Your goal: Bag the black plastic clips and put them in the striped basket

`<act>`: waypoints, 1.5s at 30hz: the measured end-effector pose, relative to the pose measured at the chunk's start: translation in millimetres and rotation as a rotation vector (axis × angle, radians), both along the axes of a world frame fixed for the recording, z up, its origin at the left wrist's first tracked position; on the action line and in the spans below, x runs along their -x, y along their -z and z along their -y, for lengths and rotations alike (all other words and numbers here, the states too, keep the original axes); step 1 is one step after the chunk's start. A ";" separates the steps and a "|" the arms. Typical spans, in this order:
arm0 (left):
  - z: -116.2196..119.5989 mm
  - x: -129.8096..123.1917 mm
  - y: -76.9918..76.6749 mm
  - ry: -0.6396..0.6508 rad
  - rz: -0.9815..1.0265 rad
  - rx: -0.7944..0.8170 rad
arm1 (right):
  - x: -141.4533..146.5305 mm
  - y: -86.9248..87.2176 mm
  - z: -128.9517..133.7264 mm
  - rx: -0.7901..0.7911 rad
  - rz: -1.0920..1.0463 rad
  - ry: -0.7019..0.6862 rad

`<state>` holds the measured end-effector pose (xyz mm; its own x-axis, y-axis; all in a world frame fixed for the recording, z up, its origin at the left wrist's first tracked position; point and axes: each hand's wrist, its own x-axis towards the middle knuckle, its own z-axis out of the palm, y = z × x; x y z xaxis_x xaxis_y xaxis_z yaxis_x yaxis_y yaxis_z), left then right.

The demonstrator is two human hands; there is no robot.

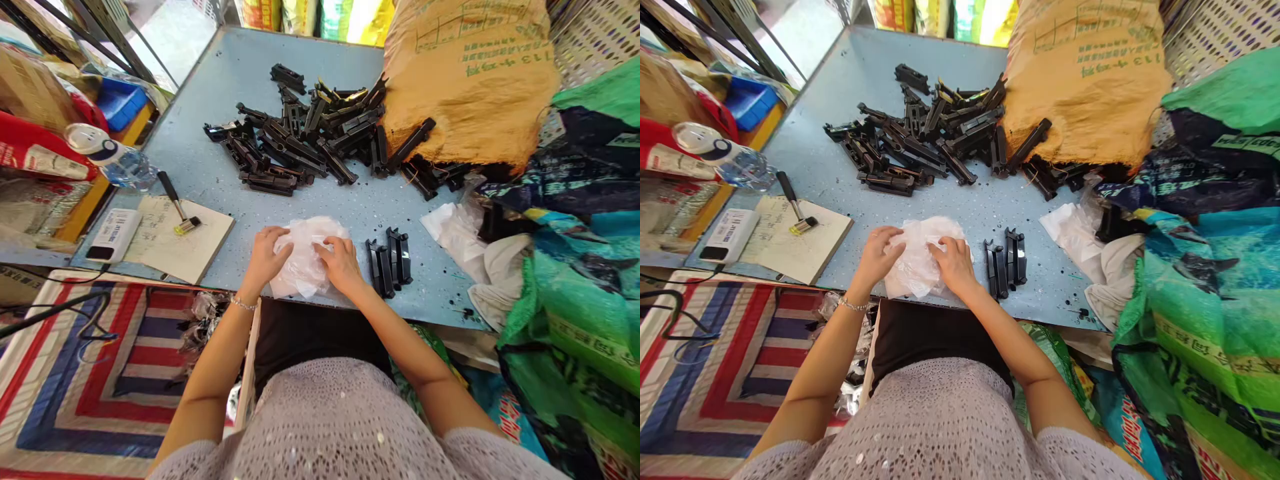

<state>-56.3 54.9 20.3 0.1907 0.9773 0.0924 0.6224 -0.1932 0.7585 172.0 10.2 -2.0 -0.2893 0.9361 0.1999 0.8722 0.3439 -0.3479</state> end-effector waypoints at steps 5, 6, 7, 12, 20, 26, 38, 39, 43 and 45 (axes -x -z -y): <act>-61.3 -9.6 -9.8 0.207 -0.330 0.203 | 22.9 12.7 13.0 0.024 0.124 0.011; -70.6 -12.2 -9.7 0.248 -0.407 0.270 | 25.4 15.3 17.2 0.023 0.118 0.003; -77.5 -14.5 -9.4 0.279 -0.466 0.331 | 27.2 17.5 22.0 0.021 0.105 -0.001; -77.6 -18.0 -7.6 0.382 -0.513 0.331 | 28.0 19.4 47.4 0.052 -0.045 -0.093; -32.8 -16.5 3.8 -0.015 0.209 0.514 | 30.3 6.4 25.1 0.145 -0.246 -0.039; 14.8 10.0 21.5 -0.411 0.547 0.280 | 65.0 -6.1 -36.6 0.207 -0.012 -0.269; 43.8 188.5 -7.9 -0.432 -0.705 0.408 | 88.7 0.9 -36.0 0.189 0.114 -0.426; 37.0 197.5 -6.6 -0.416 -0.708 0.423 | 88.1 0.1 -35.9 0.189 0.117 -0.428; 15.1 221.4 -3.3 -0.329 -0.710 0.510 | 85.2 -3.9 -34.6 0.157 0.175 -0.438; 10.9 227.4 -3.4 -0.295 -0.708 0.527 | 83.0 -5.0 -33.8 0.145 0.211 -0.430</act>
